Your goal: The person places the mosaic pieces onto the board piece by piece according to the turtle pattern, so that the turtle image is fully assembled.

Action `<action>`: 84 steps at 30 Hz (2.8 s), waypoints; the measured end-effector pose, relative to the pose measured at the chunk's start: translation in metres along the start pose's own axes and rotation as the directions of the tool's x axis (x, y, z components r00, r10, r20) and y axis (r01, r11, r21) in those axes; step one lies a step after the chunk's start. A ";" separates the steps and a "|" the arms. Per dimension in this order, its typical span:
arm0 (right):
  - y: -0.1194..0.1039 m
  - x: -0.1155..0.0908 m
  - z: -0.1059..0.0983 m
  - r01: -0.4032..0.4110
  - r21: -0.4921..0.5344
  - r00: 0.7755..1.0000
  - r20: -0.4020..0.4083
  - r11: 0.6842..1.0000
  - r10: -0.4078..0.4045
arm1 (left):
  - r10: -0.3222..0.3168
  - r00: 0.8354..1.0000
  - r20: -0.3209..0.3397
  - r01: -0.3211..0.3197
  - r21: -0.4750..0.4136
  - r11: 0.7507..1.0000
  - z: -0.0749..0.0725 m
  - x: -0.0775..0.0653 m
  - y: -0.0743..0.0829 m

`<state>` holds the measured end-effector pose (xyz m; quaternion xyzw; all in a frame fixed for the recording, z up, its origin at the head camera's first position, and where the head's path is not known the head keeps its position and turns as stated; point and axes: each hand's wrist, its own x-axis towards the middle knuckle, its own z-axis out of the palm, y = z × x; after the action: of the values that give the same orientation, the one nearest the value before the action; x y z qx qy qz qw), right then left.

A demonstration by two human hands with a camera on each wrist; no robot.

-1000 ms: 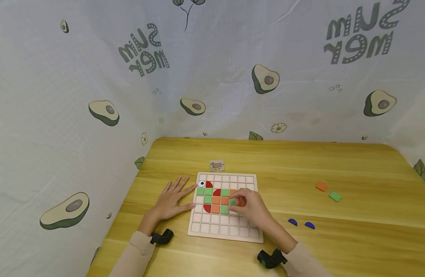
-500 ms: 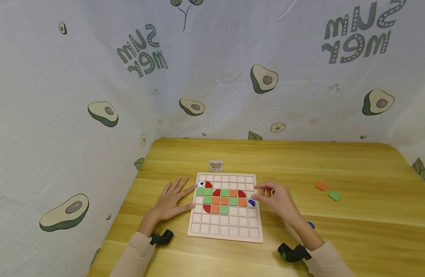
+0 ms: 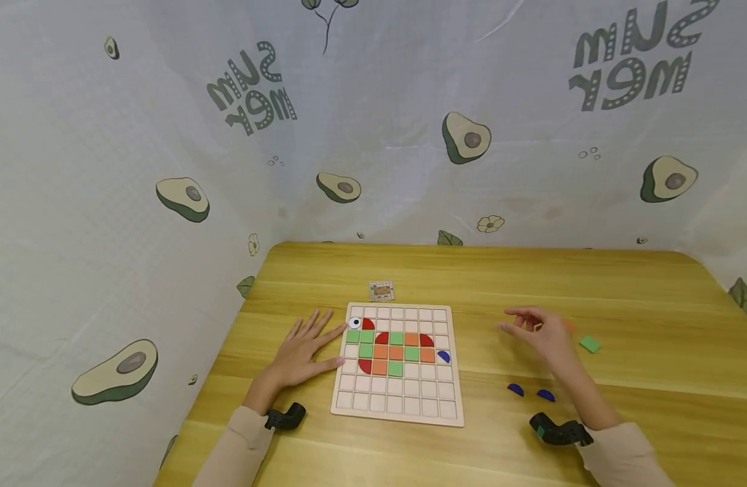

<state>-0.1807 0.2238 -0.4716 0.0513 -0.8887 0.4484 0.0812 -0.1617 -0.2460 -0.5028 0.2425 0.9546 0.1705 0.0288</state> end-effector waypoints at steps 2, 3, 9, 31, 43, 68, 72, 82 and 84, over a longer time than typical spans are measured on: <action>0.009 0.002 -0.008 -0.016 -0.008 1.000 -0.025 1.000 0.016 | -0.001 1.000 0.003 0.001 0.001 1.000 0.000 0.000 0.000; 0.013 0.003 -0.012 -0.026 -0.011 0.999 -0.036 1.000 0.026 | -0.001 1.000 0.004 0.001 0.000 1.000 0.000 0.000 0.000; 0.036 0.005 -0.033 -0.082 -0.028 0.992 -0.094 0.996 0.079 | -0.020 0.999 0.030 0.020 0.009 1.000 0.001 0.002 -0.003; 0.081 -0.004 -0.064 -0.157 -0.082 0.986 -0.061 0.984 0.153 | -0.032 0.999 0.034 0.032 0.005 0.999 0.004 0.002 -0.006; 0.089 -0.003 -0.065 -0.145 -0.182 0.989 -0.039 0.973 0.140 | -0.034 0.999 0.030 0.034 0.014 0.999 0.005 0.002 -0.006; 0.076 -0.002 -0.067 -0.084 -0.211 0.996 0.006 0.974 0.088 | -0.032 0.999 0.029 0.032 0.007 0.999 0.005 0.002 -0.006; 0.061 -0.003 -0.064 -0.016 -0.227 1.000 -0.023 0.974 0.011 | -0.025 0.999 0.026 0.026 -0.004 1.000 0.004 0.002 -0.006; 0.026 -0.008 -0.044 0.088 -0.217 0.996 -0.012 0.972 -0.093 | -0.024 0.999 0.030 0.024 0.001 1.000 0.006 0.002 -0.007; 0.019 -0.009 -0.038 0.108 -0.209 0.994 -0.009 0.972 -0.112 | -0.026 0.999 0.029 0.026 0.001 1.000 0.007 0.001 -0.008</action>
<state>-0.1710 0.2661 -0.4658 0.0870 -0.9257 0.3481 0.1199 -0.1655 -0.2495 -0.5117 0.2324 0.9573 0.1660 0.0449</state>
